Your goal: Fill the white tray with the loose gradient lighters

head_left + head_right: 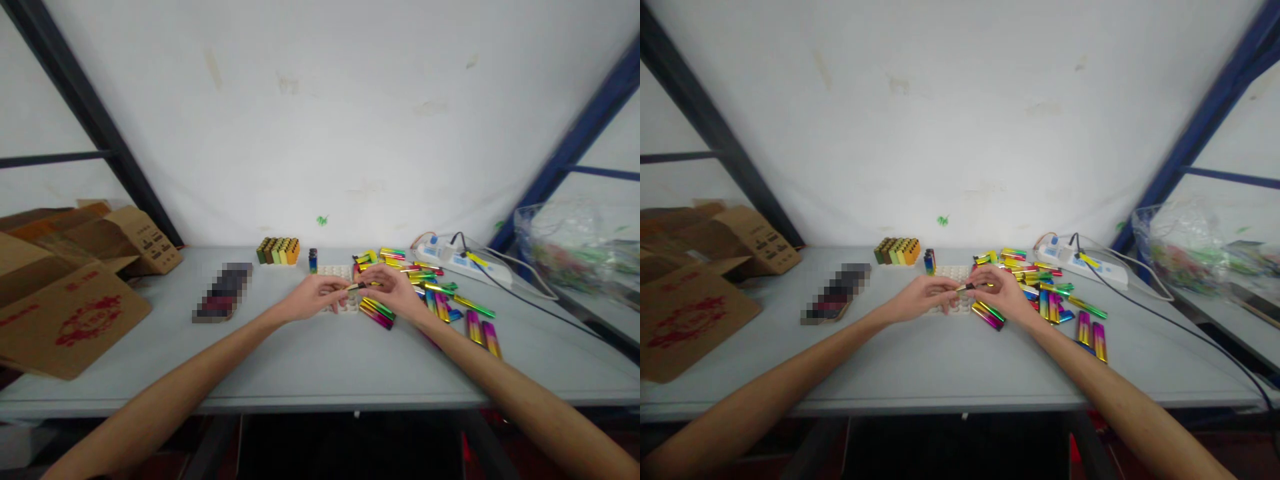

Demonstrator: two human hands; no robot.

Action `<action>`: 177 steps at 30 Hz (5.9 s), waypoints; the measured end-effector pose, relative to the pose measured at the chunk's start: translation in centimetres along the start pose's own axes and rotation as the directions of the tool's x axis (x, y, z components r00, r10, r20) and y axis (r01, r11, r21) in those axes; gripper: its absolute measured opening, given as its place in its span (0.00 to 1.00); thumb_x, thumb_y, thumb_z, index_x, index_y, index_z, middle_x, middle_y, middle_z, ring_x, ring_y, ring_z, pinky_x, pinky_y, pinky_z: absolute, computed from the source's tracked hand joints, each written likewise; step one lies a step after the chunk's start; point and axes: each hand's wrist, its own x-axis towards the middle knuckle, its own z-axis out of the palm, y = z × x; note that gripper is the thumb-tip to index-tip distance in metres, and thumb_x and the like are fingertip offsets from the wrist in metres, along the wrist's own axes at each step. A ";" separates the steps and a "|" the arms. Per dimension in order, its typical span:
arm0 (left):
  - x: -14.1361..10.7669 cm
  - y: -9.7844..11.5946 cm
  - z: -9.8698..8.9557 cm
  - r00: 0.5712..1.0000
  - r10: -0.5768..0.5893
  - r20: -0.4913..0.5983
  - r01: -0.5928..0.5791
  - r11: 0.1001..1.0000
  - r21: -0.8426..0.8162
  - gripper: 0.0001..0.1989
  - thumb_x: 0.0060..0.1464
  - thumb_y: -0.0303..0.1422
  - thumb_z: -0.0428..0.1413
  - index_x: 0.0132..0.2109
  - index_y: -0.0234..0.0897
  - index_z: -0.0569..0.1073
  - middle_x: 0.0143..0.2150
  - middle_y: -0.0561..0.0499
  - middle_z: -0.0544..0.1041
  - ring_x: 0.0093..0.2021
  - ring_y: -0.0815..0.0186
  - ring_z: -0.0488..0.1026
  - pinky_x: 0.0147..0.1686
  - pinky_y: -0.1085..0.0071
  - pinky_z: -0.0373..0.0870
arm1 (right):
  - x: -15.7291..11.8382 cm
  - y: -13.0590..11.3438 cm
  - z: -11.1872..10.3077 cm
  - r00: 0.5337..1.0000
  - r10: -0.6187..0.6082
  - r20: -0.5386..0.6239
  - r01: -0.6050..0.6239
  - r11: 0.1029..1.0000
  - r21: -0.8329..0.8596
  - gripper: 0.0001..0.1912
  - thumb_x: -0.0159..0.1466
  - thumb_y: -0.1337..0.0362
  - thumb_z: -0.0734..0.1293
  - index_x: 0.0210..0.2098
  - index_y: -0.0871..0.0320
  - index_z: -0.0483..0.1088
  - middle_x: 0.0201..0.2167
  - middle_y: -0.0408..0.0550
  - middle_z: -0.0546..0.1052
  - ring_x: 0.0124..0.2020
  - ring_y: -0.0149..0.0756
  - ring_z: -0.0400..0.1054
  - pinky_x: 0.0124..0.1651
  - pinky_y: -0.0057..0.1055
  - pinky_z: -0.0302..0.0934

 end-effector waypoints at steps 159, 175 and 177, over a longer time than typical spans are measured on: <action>-0.2 -0.2 0.4 0.977 0.120 -0.179 -0.074 0.966 0.246 0.15 0.61 0.42 0.62 0.46 0.34 0.81 0.41 0.46 0.83 0.39 0.63 0.78 0.41 0.69 0.74 | -0.3 -0.9 -0.6 0.996 0.034 0.083 -0.026 0.995 -0.096 0.18 0.63 0.52 0.74 0.47 0.56 0.74 0.34 0.47 0.82 0.32 0.36 0.78 0.38 0.34 0.74; 0.5 -0.1 -1.1 0.955 -0.145 -0.258 0.032 0.917 -0.397 0.29 0.59 0.60 0.55 0.36 0.35 0.71 0.25 0.57 0.62 0.22 0.72 0.57 0.21 0.76 0.55 | 0.2 -1.2 -3.4 0.977 -0.170 0.131 0.213 0.694 -0.688 0.13 0.73 0.57 0.62 0.44 0.56 0.75 0.36 0.52 0.82 0.33 0.39 0.75 0.35 0.33 0.67; 0.5 0.3 -1.2 0.958 -0.167 -0.234 0.049 0.897 -0.440 0.30 0.60 0.61 0.52 0.31 0.35 0.69 0.24 0.56 0.62 0.22 0.71 0.56 0.22 0.75 0.56 | 0.1 -1.1 -3.4 0.973 -0.171 0.155 0.231 0.683 -0.693 0.12 0.73 0.59 0.61 0.43 0.57 0.75 0.37 0.52 0.82 0.33 0.39 0.76 0.36 0.33 0.67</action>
